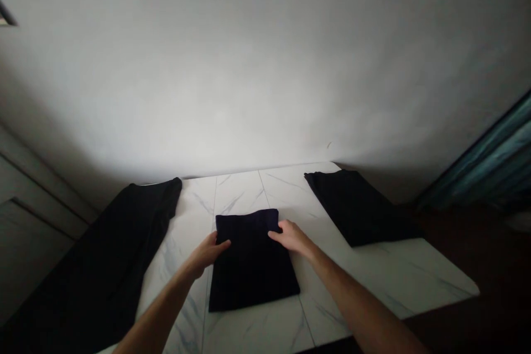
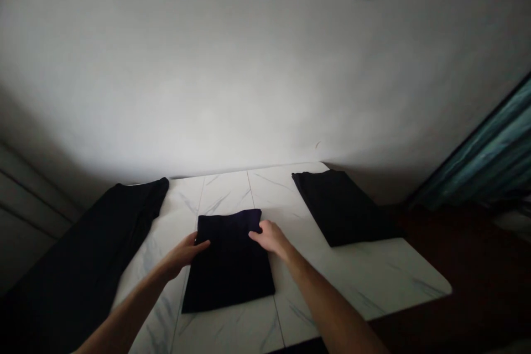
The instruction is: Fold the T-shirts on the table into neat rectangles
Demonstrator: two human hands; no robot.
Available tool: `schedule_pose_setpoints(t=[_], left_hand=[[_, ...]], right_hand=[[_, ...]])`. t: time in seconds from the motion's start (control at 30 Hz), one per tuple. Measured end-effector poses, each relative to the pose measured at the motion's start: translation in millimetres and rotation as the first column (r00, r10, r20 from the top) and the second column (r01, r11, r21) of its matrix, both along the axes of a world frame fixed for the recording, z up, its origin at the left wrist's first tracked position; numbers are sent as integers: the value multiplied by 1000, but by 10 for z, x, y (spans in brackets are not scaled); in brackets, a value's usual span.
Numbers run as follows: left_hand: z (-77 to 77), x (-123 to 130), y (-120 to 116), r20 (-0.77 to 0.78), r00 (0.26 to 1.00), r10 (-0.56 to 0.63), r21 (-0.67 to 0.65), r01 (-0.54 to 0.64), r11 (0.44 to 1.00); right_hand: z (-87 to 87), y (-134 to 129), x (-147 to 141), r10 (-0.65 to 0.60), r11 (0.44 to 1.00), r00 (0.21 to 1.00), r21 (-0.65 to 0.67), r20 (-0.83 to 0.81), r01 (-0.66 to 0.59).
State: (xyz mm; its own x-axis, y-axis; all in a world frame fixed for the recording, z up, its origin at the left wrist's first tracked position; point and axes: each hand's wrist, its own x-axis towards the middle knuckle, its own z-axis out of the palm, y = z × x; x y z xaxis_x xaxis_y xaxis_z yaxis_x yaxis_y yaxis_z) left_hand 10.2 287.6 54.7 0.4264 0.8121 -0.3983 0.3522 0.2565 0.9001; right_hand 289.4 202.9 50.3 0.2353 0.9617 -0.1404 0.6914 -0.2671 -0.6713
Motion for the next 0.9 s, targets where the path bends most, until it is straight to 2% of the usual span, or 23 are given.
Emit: schedule_pose_setpoints(t=[0.07,0.17,0.33,0.4,0.5,0.6,0.7,0.83,0.9], left_hand=[[7,-5,-46,4,1000,4,-80,-3,997],[17,25,-106,69,997,18,-102,-11,995],[80,192,-220,231,973,17,-126,13,992],[152,319,-280,281,958,59,-149,-17,989],[300,617,-396,346,935,82,-171,-23,985],[436,1084,-527,430,901,57,-202,34,979],[562,1732,-626,543,839,26,-217,111,970],[818,2763,-654,699,715,-38,-149,197,969],[956,3262,-624,763,645,-45,-127,217,968]], right_hand=[[8,-31,-106,-29,997,988,79,155,17],[-57,-65,-222,-41,988,981,154,192,11],[-222,-116,-205,-70,965,997,256,25,61],[-223,-179,-122,-92,944,992,310,-83,113],[-133,-363,110,-85,906,954,377,-287,194],[22,-606,532,-90,883,894,379,-439,275],[246,-809,1179,-170,863,872,358,-459,357],[756,-930,2278,-273,827,870,362,-410,430],[1049,-929,2830,-263,840,869,344,-420,420]])
